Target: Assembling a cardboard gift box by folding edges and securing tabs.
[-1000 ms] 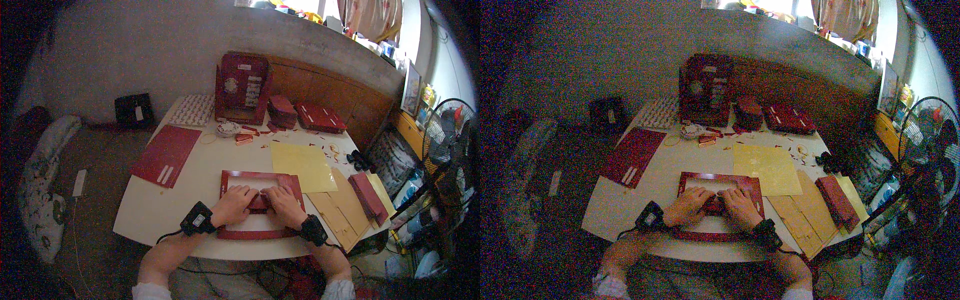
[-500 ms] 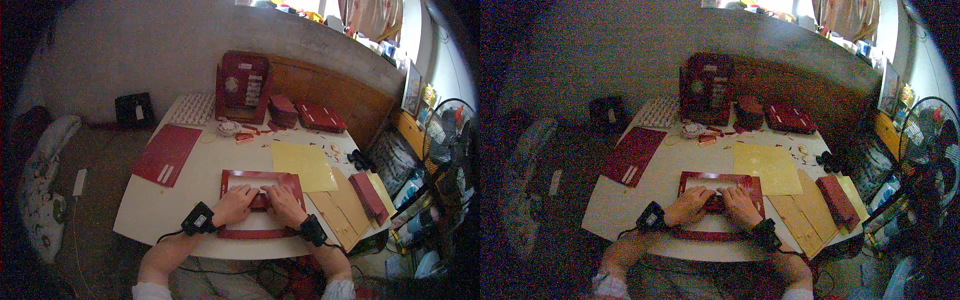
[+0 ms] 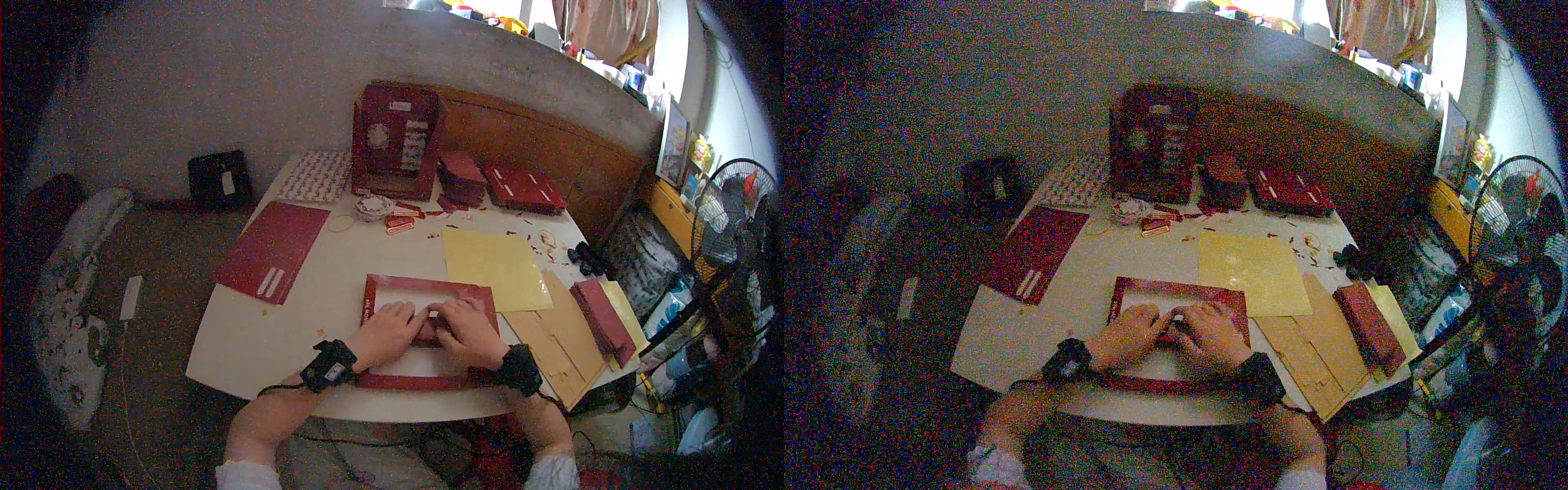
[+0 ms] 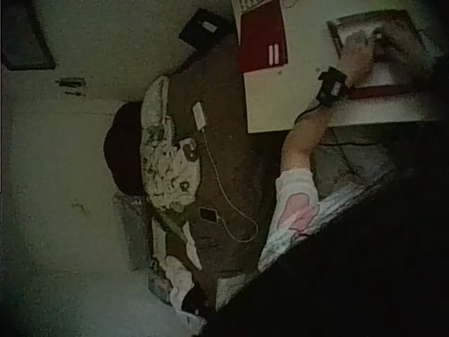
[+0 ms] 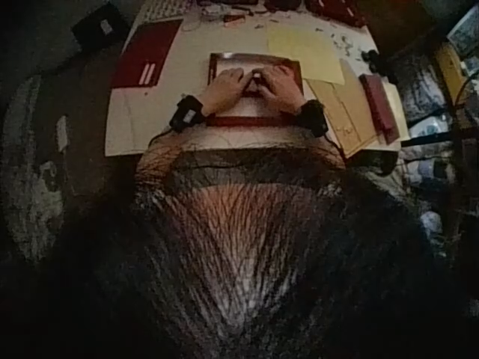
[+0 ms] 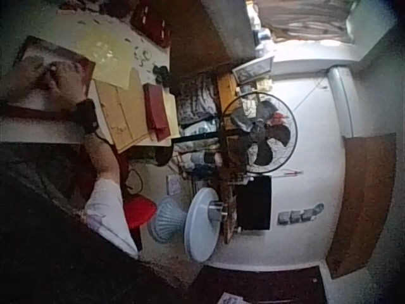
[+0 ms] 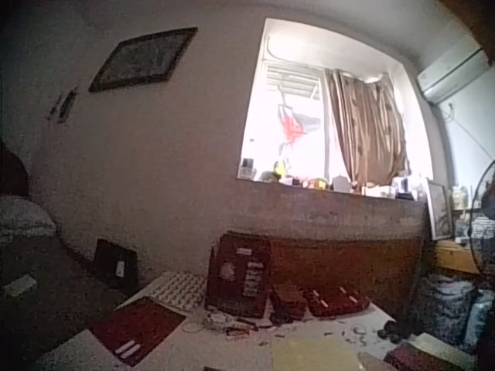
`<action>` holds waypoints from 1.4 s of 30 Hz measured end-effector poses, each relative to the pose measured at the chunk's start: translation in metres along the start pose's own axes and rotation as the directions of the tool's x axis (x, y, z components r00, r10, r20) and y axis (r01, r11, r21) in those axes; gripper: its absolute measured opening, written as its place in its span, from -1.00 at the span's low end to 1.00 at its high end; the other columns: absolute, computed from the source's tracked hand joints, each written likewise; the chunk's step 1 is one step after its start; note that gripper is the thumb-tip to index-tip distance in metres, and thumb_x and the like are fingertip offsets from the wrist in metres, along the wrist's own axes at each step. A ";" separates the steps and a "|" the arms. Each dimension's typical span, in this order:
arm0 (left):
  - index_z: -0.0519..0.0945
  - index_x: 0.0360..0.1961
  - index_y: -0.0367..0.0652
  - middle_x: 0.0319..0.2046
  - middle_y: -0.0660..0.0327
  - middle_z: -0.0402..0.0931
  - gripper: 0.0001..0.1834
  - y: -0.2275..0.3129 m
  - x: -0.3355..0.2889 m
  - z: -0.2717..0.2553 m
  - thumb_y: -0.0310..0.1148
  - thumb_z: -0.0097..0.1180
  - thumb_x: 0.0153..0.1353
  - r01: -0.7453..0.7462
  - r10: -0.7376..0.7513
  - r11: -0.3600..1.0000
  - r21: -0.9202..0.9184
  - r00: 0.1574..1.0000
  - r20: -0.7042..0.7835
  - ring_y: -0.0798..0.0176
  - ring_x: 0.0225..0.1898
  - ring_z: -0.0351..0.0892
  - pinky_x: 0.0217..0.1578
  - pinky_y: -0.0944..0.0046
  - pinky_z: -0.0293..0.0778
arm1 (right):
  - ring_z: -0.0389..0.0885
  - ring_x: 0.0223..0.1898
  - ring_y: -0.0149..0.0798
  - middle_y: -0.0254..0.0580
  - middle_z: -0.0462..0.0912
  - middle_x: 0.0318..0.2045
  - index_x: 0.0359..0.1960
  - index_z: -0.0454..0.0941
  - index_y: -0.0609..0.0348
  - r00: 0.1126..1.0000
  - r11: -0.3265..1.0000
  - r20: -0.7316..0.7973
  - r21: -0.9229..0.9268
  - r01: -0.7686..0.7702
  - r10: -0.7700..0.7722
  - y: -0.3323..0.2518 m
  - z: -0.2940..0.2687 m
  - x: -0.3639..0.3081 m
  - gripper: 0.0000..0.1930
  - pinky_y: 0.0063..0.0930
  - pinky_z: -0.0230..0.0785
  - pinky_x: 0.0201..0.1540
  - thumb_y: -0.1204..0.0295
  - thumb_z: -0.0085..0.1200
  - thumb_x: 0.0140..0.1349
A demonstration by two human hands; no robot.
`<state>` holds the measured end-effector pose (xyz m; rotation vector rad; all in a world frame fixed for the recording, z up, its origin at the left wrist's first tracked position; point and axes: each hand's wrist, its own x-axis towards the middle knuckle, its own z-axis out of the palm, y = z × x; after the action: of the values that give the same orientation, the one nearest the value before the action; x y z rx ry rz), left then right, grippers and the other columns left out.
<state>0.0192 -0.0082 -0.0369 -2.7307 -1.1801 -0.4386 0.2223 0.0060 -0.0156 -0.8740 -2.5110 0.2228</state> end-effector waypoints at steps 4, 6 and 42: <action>0.33 0.06 -0.34 -0.31 0.05 0.36 -0.46 0.008 0.005 -0.005 -0.43 -0.04 -0.04 -0.071 0.072 0.996 0.045 0.997 -0.024 0.05 -0.24 0.41 -0.20 0.15 0.38 | 0.43 -0.19 -0.10 -0.19 0.48 -0.41 -0.11 0.38 0.06 0.993 0.996 -0.082 0.019 -0.085 0.087 0.023 0.013 -0.003 -0.63 -0.15 0.07 0.05 0.56 -0.03 -0.04; 0.34 0.05 -0.33 -0.31 0.05 0.37 -0.46 0.009 0.005 -0.007 -0.42 -0.03 -0.05 -0.074 0.075 0.997 0.034 0.997 -0.034 0.06 -0.23 0.41 -0.20 0.16 0.38 | 0.44 -0.23 -0.13 -0.25 0.48 -0.46 -0.15 0.39 0.05 0.990 0.991 -0.044 0.027 -0.132 0.133 0.026 0.015 -0.002 -0.65 -0.16 0.09 0.02 0.59 -0.05 -0.04; 0.53 -0.58 -0.20 -0.38 0.09 0.40 -0.89 -0.029 0.000 -0.005 -0.40 0.03 -0.15 0.181 -0.153 0.981 0.073 0.947 -0.283 0.05 -0.20 0.32 -0.10 0.06 0.18 | 0.43 -0.22 -0.08 -0.20 0.48 -0.41 -0.24 0.39 0.09 0.987 0.991 -0.101 -0.040 -0.130 0.125 0.016 -0.006 0.005 -0.66 -0.20 0.16 -0.03 0.63 -0.01 -0.14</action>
<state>-0.0028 0.0107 -0.0323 -2.3982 -1.3205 -0.7352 0.2306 0.0212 -0.0134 -1.0400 -2.3803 0.1595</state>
